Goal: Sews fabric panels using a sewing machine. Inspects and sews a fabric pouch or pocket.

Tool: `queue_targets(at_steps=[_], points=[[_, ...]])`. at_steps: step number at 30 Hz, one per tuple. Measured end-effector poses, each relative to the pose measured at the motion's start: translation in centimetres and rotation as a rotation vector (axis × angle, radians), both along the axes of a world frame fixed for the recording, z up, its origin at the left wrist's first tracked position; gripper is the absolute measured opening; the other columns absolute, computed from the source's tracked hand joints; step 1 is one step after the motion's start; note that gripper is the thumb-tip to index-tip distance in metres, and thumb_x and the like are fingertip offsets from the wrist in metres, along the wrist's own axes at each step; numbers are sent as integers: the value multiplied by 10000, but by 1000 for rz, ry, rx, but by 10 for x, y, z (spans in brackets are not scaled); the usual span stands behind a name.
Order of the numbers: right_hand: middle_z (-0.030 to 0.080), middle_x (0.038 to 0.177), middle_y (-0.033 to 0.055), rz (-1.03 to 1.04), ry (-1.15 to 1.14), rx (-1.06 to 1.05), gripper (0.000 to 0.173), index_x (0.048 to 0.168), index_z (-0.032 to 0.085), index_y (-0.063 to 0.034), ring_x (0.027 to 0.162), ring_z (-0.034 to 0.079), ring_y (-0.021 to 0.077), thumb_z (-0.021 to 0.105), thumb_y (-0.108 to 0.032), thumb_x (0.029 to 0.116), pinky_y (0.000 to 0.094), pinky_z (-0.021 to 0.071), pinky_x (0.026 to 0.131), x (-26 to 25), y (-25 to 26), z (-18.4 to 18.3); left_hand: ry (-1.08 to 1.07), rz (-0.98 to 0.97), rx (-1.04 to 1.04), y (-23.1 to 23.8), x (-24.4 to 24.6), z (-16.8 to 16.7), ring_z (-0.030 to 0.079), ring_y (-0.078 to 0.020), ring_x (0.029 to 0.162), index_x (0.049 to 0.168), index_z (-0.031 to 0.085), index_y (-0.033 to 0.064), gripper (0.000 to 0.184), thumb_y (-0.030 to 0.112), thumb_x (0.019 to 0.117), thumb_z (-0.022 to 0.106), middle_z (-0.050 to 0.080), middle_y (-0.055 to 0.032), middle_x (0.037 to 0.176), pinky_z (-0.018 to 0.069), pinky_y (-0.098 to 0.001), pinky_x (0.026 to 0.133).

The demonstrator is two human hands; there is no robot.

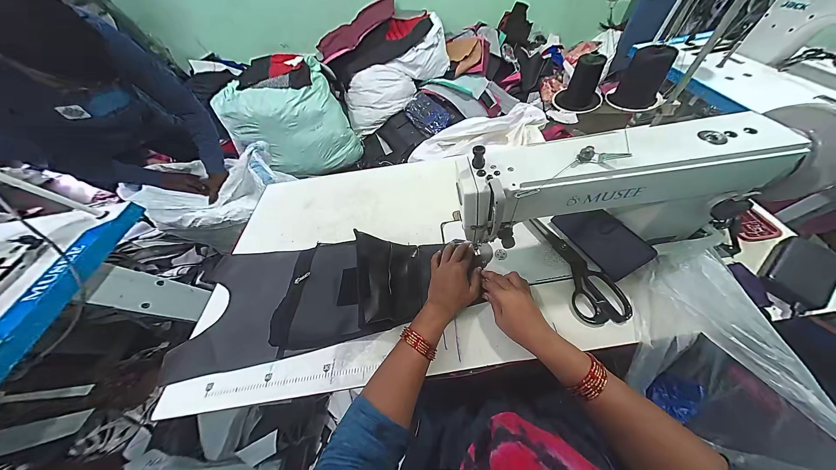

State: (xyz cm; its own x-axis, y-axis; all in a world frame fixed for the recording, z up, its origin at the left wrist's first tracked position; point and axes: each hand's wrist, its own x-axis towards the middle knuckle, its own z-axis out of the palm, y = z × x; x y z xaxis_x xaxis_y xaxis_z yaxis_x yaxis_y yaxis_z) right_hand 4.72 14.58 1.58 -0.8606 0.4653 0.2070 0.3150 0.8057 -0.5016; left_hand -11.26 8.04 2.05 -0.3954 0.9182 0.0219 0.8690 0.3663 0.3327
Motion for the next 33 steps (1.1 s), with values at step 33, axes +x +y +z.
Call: queue_targets(at_steps=[33], points=[[694, 1285, 149, 4, 72, 83, 277, 1154, 760, -48, 1097, 663, 397, 523, -109, 1026, 598, 474, 967, -5, 9, -8, 28, -10, 189, 11, -15, -6, 430, -355, 1456, 1321, 687, 79, 427, 316, 1002, 533, 574, -126, 1481, 283, -637, 1168]])
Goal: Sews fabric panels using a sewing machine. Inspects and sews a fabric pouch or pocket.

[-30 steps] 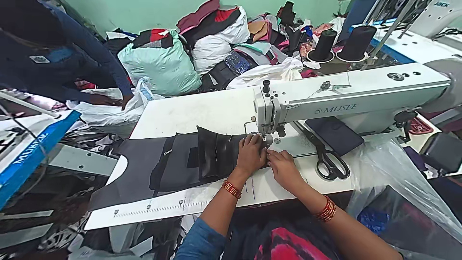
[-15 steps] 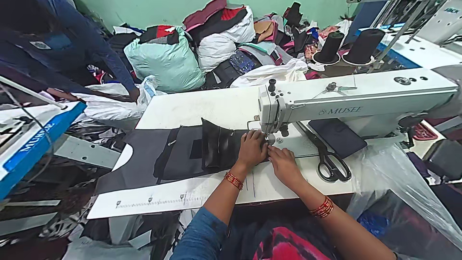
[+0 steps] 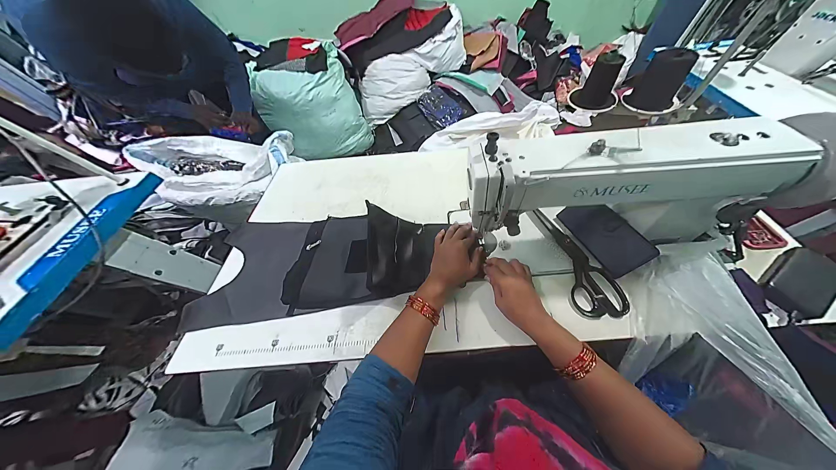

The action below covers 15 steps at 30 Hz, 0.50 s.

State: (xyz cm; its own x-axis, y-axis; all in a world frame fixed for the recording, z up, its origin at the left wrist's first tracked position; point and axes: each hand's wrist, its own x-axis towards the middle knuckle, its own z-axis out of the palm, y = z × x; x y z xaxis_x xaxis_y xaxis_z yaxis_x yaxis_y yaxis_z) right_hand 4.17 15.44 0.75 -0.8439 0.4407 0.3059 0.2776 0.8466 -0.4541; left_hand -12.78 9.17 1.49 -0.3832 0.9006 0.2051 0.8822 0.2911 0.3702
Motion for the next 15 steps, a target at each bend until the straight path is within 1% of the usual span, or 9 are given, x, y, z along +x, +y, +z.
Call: queue_targets(at_steps=[2, 4, 5, 6, 8, 10, 12, 13, 15], points=[[684, 1278, 173, 22, -7, -38, 267, 1172, 743, -36, 1134, 640, 413, 529, -106, 1028, 621, 460, 983, 0, 2, 1, 15, 1, 39, -5, 4, 3, 462, -397, 1421, 1331, 672, 57, 414, 288, 1008, 554, 582, -168, 1458, 314, -651, 1149], [668, 1282, 203, 67, 47, -179, 248, 1185, 730, -3, 1191, 621, 395, 575, -95, 1014, 591, 449, 1033, 8, 5, 2, 32, -3, 74, -10, 7, 1, 505, -428, 1376, 1313, 682, 28, 405, 273, 1004, 589, 612, -207, 1407, 353, -638, 1137], [672, 1259, 209, 82, 116, -294, 226, 1157, 727, 25, 1170, 638, 352, 605, -84, 1001, 528, 482, 1028, 14, 8, 3, 39, -7, 81, -12, 9, -3, 513, -430, 1371, 1296, 693, 23, 404, 281, 1002, 591, 620, -212, 1395, 364, -621, 1143], [685, 1209, 185, 88, 206, -425, 209, 1123, 722, 38, 1085, 667, 258, 617, -82, 988, 412, 539, 966, 20, 13, 2, 26, -15, 80, -14, 12, -3, 498, -427, 1385, 1285, 699, 23, 399, 286, 1006, 591, 616, -210, 1399, 353, -603, 1163], [685, 1085, 94, 104, 326, -709, 190, 1104, 691, 35, 899, 640, 83, 588, -73, 987, 250, 542, 822, 40, 22, 4, -20, -43, 104, -23, 19, -4, 463, -428, 1413, 1291, 697, 23, 405, 288, 1000, 605, 597, -214, 1421, 333, -573, 1190], [700, 988, 38, 122, 274, -900, 160, 1058, 665, 7, 818, 647, 46, 539, -81, 1012, 236, 552, 759, 76, 23, 17, -78, -54, 127, -39, 28, -7, 424, -433, 1439, 1306, 690, 30, 426, 310, 995, 609, 566, -218, 1454, 329, -560, 1194], [724, 962, 26, 231, 142, -1065, 189, 991, 686, -20, 845, 679, 81, 534, -129, 1017, 280, 577, 800, 117, 21, 25, -116, -59, 145, -58, 38, -9, 406, -434, 1448, 1314, 687, 35, 434, 324, 1004, 593, 554, -219, 1465, 316, -551, 1198], [742, 964, 4, 326, 54, -1127, 215, 978, 714, -39, 881, 695, 82, 558, -186, 1005, 288, 583, 841, 135, 22, 24, -129, -74, 185, -66, 43, -11, 434, -444, 1425, 1294, 696, 22, 421, 300, 998, 585, 572, -233, 1439, 332, -560, 1184], [753, 1029, -25, 487, -154, -1132, 284, 1051, 738, -41, 950, 701, 48, 550, -253, 1027, 267, 578, 907, 162, 19, 22, -182, -112, 257, -82, 59, -11, 532, -427, 1328, 1239, 711, -13, 369, 234, 993, 591, 618, -249, 1360, 406, -559, 1128]])
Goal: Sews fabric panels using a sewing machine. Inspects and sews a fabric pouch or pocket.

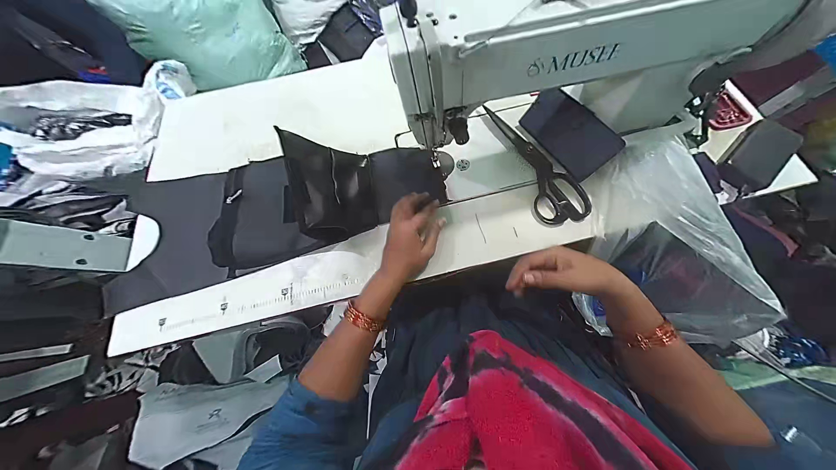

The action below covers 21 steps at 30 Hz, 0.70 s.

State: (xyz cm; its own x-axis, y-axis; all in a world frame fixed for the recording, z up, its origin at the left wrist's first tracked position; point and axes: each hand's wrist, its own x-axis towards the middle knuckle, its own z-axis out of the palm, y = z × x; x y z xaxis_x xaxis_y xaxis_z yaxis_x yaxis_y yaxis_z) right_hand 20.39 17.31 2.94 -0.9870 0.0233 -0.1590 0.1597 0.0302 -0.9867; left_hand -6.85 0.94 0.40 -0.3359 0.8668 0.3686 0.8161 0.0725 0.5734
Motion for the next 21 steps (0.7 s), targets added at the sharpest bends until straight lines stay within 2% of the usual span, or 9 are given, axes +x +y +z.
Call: queue_targets(at_steps=[2, 4, 7, 8, 9, 12, 14, 18, 21], points=[[735, 1085, 51, 54, -171, 192, 291, 1150, 718, -9, 978, 681, 82, 552, -219, 1034, 285, 545, 922, 10, -12, -12, -56, -42, 75, -14, 23, 2, 655, -336, 1162, 1156, 738, -28, 284, 145, 967, 614, 684, -217, 1229, 529, -484, 1013], [693, 1211, 209, -51, -362, 562, 357, 1296, 656, 6, 1122, 666, 325, 593, -233, 1038, 497, 500, 1013, 3, -31, -33, -108, -174, 168, -24, 54, 1, 715, -267, 1024, 1055, 762, -36, 231, 103, 949, 611, 742, -187, 1063, 575, -405, 935], [692, 1168, 307, -282, -342, 1098, 399, 1168, 711, 56, 1114, 658, 488, 592, -283, 995, 641, 502, 934, -10, -59, -68, -172, -469, 47, -30, 91, 4, 722, -231, 975, 1102, 762, -10, 218, 110, 994, 616, 750, -151, 1006, 579, -359, 921], [452, 1548, 262, 9, -667, 987, 490, 1491, 481, 11, 1457, 403, 426, 440, -272, 1095, 572, 311, 1180, -24, -55, -31, -221, -544, -57, -30, 98, 6, 721, -269, 995, 1124, 755, -26, 222, 92, 996, 618, 745, -178, 1018, 568, -394, 940], [381, 1603, 249, 13, -709, 953, 499, 1534, 424, 6, 1509, 323, 410, 450, -202, 1082, 558, 234, 1225, -30, -57, -32, -271, -589, -173, -29, 102, 8, 713, -304, 1035, 1153, 743, -42, 237, 85, 1007, 605, 737, -207, 1051, 550, -429, 973], [669, 1214, 307, -191, -477, 963, 285, 1227, 673, 59, 1177, 630, 481, 601, -94, 997, 640, 473, 998, -25, -56, -78, -314, -543, -294, -28, 102, 7, 679, -353, 1140, 1212, 712, -61, 277, 85, 1024, 569, 712, -248, 1157, 501, -468, 1047], [695, 1031, 308, -178, -309, 771, 210, 1074, 684, 107, 1029, 677, 460, 569, -51, 996, 618, 495, 923, -21, -50, -71, -299, -438, -248, -33, 104, 5, 628, -372, 1238, 1305, 650, -79, 342, 84, 1011, 584, 665, -269, 1273, 457, -462, 1110], [714, 1015, 159, -213, 102, 509, 309, 1136, 673, 48, 939, 680, 174, 463, -124, 989, 355, 536, 867, -6, -55, -60, -439, -317, -351, -37, 111, 5, 628, -377, 1230, 1473, 481, -82, 546, 158, 1008, 636, 635, -300, 1305, 452, -482, 1109], [681, 855, 156, -248, 105, 526, 253, 1091, 656, 53, 753, 648, 223, 602, -169, 982, 417, 535, 706, 8, -57, -42, -566, -284, -440, -39, 110, 15, 702, -341, 1071, 1294, 647, -84, 364, 162, 1029, 611, 718, -265, 1138, 514, -495, 1010]])
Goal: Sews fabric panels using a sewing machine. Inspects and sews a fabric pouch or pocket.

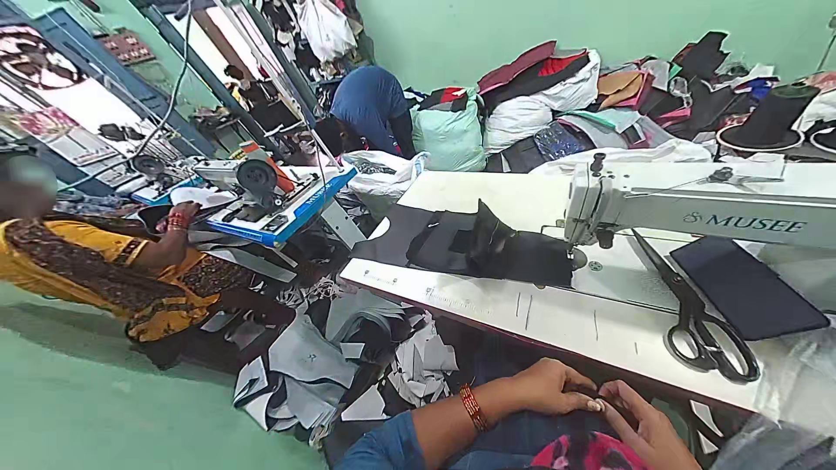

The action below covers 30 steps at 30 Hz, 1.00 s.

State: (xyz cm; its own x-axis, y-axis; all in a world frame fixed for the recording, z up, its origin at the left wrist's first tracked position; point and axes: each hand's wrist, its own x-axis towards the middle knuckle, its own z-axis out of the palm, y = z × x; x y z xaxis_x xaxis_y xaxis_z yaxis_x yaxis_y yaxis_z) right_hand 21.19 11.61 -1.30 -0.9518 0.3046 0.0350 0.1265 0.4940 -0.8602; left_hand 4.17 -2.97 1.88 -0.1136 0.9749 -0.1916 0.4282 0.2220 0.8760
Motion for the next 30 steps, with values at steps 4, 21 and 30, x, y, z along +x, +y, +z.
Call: queue_targets(at_steps=[4, 21, 30], points=[[605, 711, 102, -31, -41, 22, 286, 1068, 665, 46, 592, 554, 181, 612, -225, 997, 386, 474, 565, 20, 15, 10, 117, -24, -17, -12, -16, 26, 708, -286, 904, 1023, 742, -71, 292, 210, 1003, 662, 737, -206, 946, 540, -489, 878], [422, 562, -167, -320, 72, -458, 273, 816, 542, -243, 442, 328, -60, 421, -267, 1059, 123, 263, 423, 35, 64, 41, 579, 470, 268, -139, -142, 121, 653, -60, 736, 840, 756, 40, 53, 61, 829, 803, 704, -15, 804, 556, -255, 700], [431, 550, -144, -340, -96, -367, 294, 770, 537, -200, 439, 342, -38, 436, -233, 1045, 155, 283, 433, 38, 73, 36, 650, 852, 112, -193, -165, 123, 629, -134, 696, 858, 747, 32, 67, 34, 848, 813, 709, -58, 787, 520, -388, 685]])
